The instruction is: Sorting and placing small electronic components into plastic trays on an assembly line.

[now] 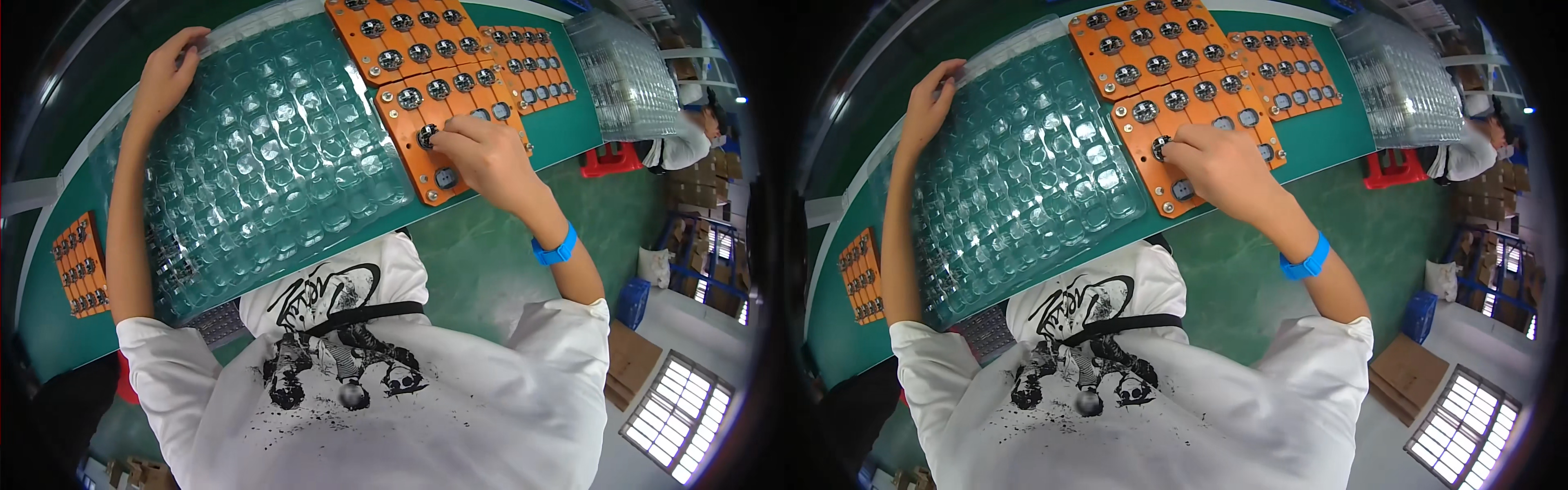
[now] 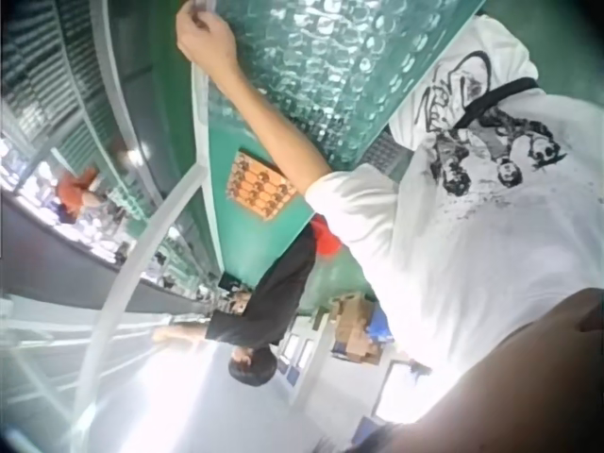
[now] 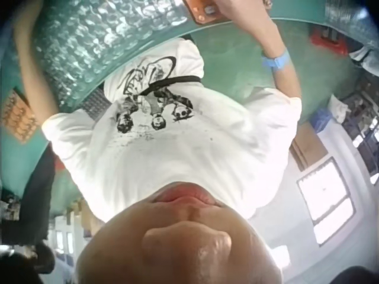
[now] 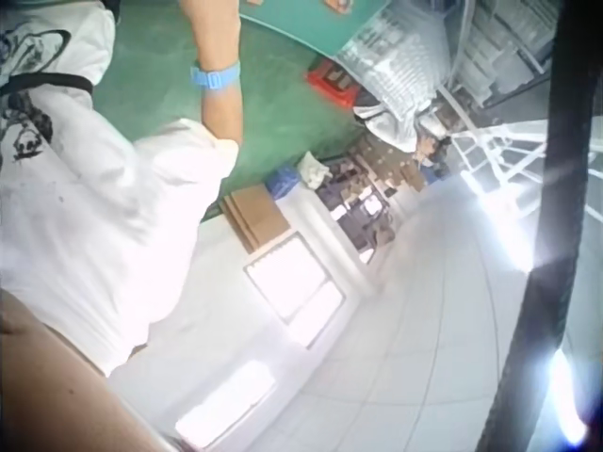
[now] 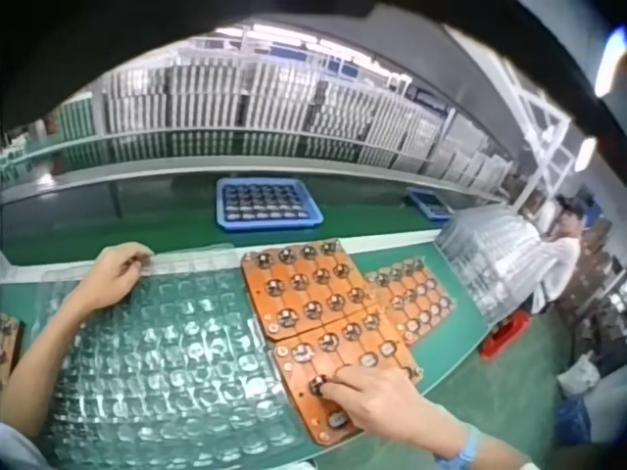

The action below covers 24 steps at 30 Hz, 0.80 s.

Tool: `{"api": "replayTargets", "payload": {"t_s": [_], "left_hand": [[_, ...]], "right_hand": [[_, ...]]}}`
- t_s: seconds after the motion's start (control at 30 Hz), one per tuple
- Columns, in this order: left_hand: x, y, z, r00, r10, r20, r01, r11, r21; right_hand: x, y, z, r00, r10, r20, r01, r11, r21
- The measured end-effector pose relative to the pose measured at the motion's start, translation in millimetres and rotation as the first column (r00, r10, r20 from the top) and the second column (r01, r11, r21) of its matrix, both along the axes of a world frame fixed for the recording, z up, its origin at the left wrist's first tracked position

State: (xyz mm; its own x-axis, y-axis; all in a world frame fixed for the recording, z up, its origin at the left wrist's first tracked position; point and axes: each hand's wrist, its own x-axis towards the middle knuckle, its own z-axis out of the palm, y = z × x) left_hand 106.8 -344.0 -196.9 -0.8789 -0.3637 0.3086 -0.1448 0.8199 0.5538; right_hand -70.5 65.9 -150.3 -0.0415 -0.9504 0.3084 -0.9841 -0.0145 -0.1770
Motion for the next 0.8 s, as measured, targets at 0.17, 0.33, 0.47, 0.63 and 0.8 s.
{"api": "replayTargets", "payload": {"t_s": [0.17, 0.33, 0.47, 0.63, 0.8], "left_hand": [[-2, -1, -2, 0.997, -0.041, -0.060, 0.038, 0.998, -0.050], [1, -2, -3, 0.999, -0.026, -0.047, 0.024, 0.998, -0.054], [1, -6, -6, 0.997, -0.042, -0.063, 0.039, 0.998, -0.044], [0, -6, -5, 1.000, -0.022, 0.005, 0.022, 0.999, -0.034], [-2, -6, -5, 1.000, -0.011, -0.015, 0.011, 0.999, -0.048]], "right_hand": [[0, 3, -1, 0.999, -0.017, 0.049, 0.017, 1.000, 0.011], [-1, 1, 7, 0.997, -0.012, 0.077, 0.006, 0.996, 0.090], [-2, 4, 5, 0.960, -0.036, 0.276, 0.032, 0.999, 0.019], [-17, 14, 12, 0.948, -0.155, 0.278, 0.172, 0.985, -0.034], [-21, 23, -1, 0.989, -0.135, 0.064, 0.134, 0.991, 0.023]]}}
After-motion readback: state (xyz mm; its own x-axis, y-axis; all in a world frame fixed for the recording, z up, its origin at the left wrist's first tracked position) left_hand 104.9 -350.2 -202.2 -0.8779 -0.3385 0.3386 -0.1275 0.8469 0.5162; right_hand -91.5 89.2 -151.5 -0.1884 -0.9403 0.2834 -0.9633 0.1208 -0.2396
